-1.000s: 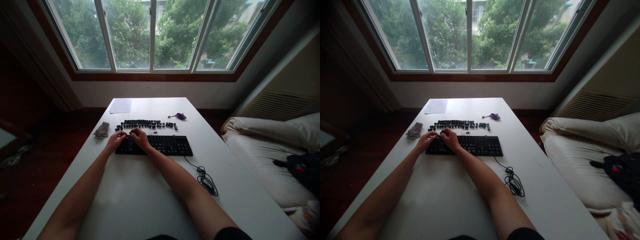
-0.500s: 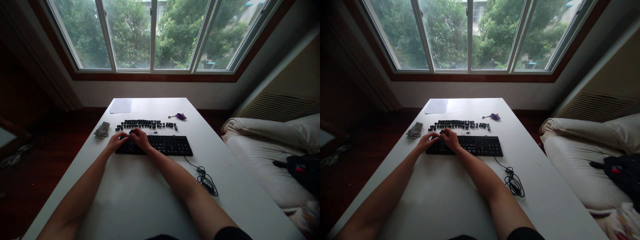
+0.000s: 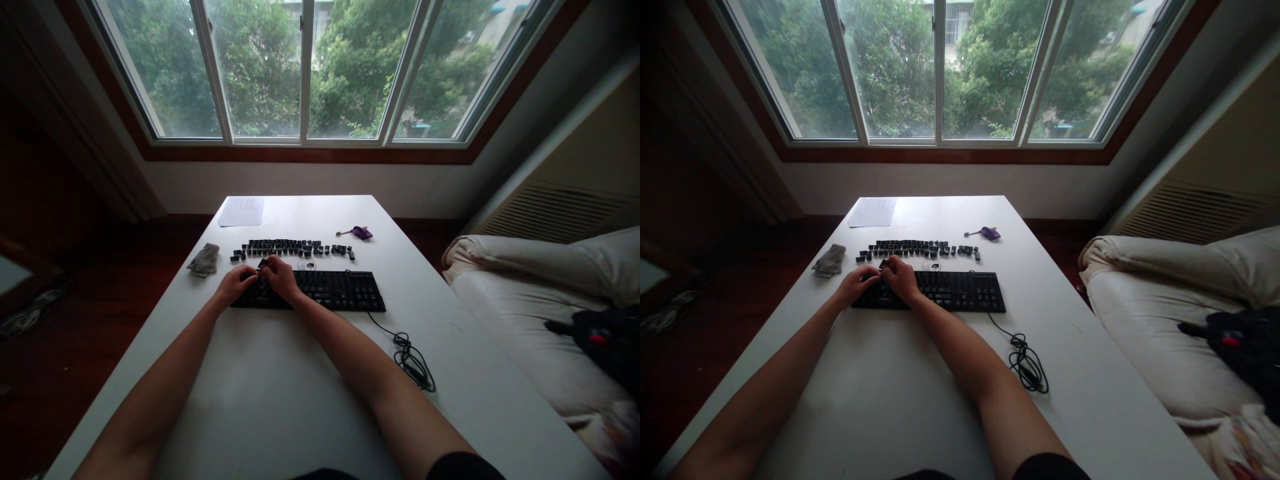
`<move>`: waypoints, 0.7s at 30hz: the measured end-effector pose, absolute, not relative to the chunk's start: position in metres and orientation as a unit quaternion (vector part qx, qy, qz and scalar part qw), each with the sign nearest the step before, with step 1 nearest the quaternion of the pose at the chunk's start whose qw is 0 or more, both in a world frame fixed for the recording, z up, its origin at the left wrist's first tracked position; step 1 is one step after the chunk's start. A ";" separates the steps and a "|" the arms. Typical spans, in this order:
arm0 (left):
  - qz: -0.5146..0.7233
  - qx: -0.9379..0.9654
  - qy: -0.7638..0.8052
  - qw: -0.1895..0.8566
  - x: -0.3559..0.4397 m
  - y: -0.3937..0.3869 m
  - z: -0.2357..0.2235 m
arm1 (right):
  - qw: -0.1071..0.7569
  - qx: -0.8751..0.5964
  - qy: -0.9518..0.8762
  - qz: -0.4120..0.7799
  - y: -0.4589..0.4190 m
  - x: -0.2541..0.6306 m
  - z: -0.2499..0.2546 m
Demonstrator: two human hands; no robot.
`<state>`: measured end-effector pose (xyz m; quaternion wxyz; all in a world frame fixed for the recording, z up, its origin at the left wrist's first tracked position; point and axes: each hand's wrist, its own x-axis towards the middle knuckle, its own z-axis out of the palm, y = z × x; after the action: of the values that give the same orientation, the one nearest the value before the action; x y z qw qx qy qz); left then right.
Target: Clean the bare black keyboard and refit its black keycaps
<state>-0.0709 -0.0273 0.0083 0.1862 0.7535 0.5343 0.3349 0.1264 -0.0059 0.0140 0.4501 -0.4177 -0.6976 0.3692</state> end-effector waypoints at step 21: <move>0.347 0.749 0.536 0.178 -0.065 -0.028 0.007 | 0.431 -0.422 -0.717 0.349 -0.003 0.126 0.008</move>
<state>-0.0650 -0.0278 0.0071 0.1783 0.7489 0.5356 0.3471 0.1256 -0.0027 0.0080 0.4311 -0.4216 -0.7172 0.3494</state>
